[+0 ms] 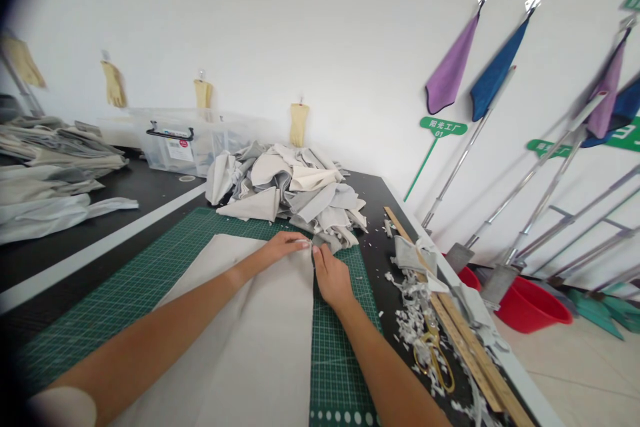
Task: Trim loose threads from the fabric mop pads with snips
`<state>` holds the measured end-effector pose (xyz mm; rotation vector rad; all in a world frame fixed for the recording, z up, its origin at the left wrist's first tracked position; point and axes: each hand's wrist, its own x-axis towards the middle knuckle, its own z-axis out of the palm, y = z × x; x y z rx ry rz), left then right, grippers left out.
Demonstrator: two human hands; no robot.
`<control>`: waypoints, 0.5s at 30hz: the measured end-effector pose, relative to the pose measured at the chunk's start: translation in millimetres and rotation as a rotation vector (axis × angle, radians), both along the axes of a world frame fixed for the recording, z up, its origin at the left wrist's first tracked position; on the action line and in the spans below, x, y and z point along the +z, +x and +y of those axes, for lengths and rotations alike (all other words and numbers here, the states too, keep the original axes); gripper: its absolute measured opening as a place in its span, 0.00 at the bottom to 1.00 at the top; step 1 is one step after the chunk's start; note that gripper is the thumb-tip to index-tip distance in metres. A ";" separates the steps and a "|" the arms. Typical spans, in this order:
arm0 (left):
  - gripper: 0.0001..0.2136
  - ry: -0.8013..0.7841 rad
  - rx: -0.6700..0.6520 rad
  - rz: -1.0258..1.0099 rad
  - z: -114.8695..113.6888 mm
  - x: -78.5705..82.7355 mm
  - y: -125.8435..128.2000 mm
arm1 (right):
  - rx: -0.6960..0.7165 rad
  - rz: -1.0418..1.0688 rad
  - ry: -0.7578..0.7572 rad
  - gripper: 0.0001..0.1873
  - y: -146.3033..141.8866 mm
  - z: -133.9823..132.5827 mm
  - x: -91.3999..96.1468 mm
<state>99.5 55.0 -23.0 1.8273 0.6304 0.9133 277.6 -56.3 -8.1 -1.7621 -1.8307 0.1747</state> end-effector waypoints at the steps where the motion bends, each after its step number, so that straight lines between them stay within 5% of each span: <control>1: 0.19 0.001 0.002 -0.001 0.3 -0.3 0.2 | 0.000 -0.007 -0.005 0.26 -0.1 -0.1 -0.2; 15: 0.17 0.008 -0.019 -0.015 -7.4 5.5 -1.9 | 0.007 -0.050 -0.017 0.25 -1.5 -1.8 2.0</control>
